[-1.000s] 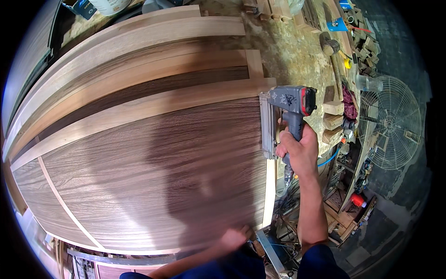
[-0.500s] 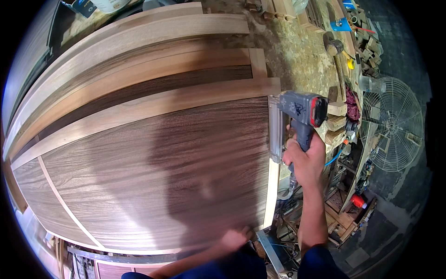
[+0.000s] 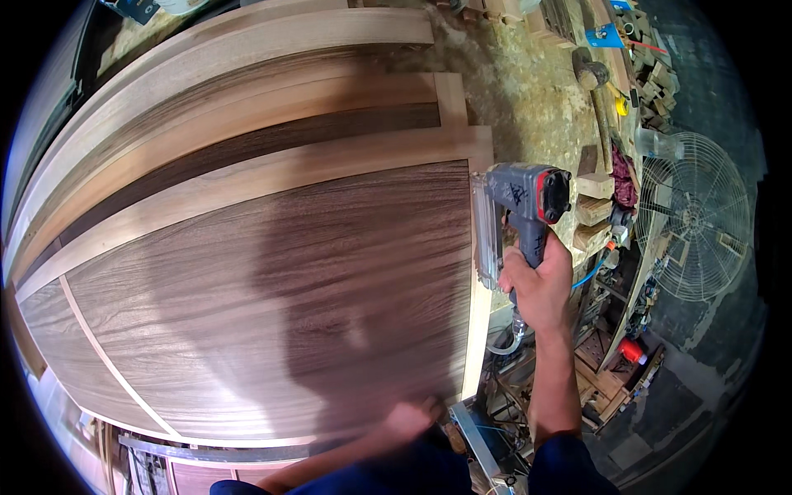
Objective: The person cleans a wooden door panel with a cloth and scraper, then uses a pneumatic sander to smooth the surface. They proceed to attach wooden trim pieces to the door frame using a pneumatic nail gun, tapping the pieces into place with a wooden mallet.
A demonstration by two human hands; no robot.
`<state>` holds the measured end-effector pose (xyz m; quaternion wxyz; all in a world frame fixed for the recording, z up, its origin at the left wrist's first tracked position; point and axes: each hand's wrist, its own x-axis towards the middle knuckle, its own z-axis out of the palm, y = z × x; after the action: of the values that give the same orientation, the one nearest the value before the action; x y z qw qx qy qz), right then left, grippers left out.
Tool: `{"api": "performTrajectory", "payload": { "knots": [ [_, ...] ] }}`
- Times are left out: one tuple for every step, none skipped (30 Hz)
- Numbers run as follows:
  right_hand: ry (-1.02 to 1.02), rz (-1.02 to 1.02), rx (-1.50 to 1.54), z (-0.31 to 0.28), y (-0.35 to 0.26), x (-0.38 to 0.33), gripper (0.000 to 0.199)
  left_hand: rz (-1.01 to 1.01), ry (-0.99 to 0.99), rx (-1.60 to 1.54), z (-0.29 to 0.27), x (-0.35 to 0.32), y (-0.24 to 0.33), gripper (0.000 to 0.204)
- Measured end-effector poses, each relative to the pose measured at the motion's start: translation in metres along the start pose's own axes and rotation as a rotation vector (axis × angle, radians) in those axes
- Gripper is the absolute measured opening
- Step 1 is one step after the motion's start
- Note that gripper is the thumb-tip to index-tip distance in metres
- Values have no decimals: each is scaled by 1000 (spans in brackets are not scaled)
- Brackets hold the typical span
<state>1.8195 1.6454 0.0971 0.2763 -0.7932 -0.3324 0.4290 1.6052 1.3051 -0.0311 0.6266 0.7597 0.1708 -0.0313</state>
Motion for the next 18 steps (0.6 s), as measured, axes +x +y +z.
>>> {"api": "performTrajectory", "payload": {
  "knots": [
    [4, 3, -6, 1, 1, 0, 30, -10, -10, -3, 3, 1, -2, 42],
    [8, 6, -11, 2, 1, 0, 30, -10, -5, -12, 7, 1, -3, 42],
    [4, -4, -1, 2, 2, 0, 30, -9, -1, -21, 10, 1, -5, 43],
    [4, -12, 7, 2, 3, 0, 30, -4, 1, -32, 13, 0, -6, 43],
    [5, -20, 15, 2, 3, -1, 29, 6, 4, -30, 15, 0, -7, 43],
    [14, -4, 4, 1, 0, -3, 29, 16, 7, -29, 18, 0, -8, 43],
    [19, 11, -6, 1, -3, -6, 29, 22, 14, -28, 19, 0, -9, 43],
    [19, 25, -14, 2, -4, -7, 29, 7, 55, -3, 7, 1, -5, 35],
    [19, 29, -1, 3, -1, -9, 29, -8, 96, 22, -4, 1, -1, 28],
    [26, 36, 8, 3, 0, -12, 29, -14, 133, 45, -10, 1, 3, 21],
    [32, 41, 17, 4, 1, -13, 29, -5, 154, 46, -6, 1, 1, 21],
    [24, 30, 4, 3, 3, -13, 29, 5, 174, 48, -3, 1, -1, 21],
    [18, 20, -8, 3, 6, -12, 29, 14, 193, 50, -2, 1, -2, 21],
    [11, 10, -19, 2, 8, -12, 29, 18, 192, 55, -1, 0, -2, 21],
    [8, 12, -14, 2, 7, -13, 29, 22, 190, 60, 0, -2, -2, 21],
    [3, 11, -7, 1, 5, -13, 29, 25, 190, 67, 0, -2, -2, 21],
    [0, 11, 0, 1, 4, -14, 29, 21, 178, 66, 1, -3, -2, 22],
    [21, 15, 11, 2, 5, -17, 29, 18, 165, 65, 2, -4, -2, 24]
  ]
}}
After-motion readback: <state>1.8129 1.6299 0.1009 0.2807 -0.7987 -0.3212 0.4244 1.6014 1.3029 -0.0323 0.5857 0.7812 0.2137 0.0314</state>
